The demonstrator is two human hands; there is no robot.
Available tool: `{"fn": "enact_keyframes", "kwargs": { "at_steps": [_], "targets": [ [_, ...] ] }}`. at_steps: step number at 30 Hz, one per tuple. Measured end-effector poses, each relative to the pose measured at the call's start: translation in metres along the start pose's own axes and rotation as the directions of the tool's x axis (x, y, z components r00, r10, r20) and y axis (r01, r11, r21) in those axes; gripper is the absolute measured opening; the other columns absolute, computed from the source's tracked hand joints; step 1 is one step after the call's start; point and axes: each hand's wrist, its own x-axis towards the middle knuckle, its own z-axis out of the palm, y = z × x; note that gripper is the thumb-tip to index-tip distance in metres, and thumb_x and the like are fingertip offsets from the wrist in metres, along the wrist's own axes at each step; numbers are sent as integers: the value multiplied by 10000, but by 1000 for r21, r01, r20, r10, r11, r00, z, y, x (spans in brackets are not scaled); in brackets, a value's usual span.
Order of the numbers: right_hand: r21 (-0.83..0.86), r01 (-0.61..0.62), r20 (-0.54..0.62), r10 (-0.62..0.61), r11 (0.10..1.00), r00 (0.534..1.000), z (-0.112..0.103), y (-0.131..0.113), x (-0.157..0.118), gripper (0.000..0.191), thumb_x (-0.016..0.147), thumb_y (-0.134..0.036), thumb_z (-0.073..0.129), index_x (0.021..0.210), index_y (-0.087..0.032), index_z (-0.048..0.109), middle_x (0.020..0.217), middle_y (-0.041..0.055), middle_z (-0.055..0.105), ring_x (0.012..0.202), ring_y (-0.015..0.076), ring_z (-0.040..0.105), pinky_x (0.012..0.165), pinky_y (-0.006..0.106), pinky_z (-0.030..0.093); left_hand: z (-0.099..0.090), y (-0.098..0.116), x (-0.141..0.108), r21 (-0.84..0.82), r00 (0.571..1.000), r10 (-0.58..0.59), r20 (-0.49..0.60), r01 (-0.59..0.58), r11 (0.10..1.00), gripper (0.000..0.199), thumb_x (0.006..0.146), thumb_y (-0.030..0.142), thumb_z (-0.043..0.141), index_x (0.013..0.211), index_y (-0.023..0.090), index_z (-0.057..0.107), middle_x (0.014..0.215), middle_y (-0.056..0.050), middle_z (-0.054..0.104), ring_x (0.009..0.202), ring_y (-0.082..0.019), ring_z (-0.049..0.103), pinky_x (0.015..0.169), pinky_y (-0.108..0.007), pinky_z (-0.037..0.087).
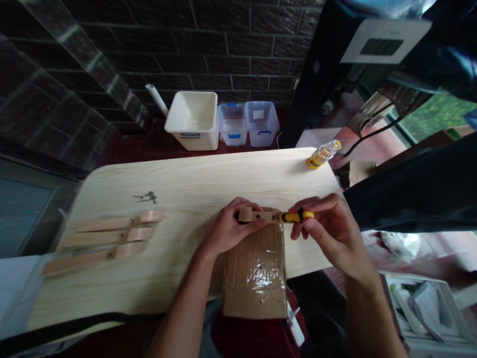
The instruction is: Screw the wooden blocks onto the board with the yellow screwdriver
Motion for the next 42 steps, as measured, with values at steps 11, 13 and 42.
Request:
{"fn": "enact_keyframes", "kwargs": {
  "at_steps": [11, 13, 42],
  "targets": [
    [-81, -38, 105, 47, 996, 993, -5, -6, -1, 177, 1016, -227, 580, 1156, -264, 683, 1129, 54, 694, 798, 157, 727, 680, 314, 603, -1, 1, -1, -9, 1000, -10, 2, 10, 1000, 287, 798, 459, 802, 983, 256, 717, 1045, -31, 699, 992, -206, 659, 961, -416, 524],
    [-41, -36, 102, 40, 998, 994, -4, -4, -1, 147, 1000, -225, 612, 1128, -257, 676, 1093, 45, 691, 777, 151, 729, 669, 303, 604, -1, 1, -1, -7, 1000, -7, 1, 7, 1000, 285, 802, 458, 799, 983, 255, 717, 1045, -33, 698, 997, -208, 658, 964, -418, 523],
    [9, -12, 148, 11, 1000, 989, 0, -1, -5, 184, 1011, -194, 586, 1161, -256, 674, 1186, 69, 679, 840, 163, 737, 755, 342, 625, -1, 1, -4, -26, 1000, -5, 6, 6, 1000, 292, 800, 463, 793, 983, 251, 711, 1036, -33, 700, 984, -206, 656, 899, -382, 527]
  ]
}}
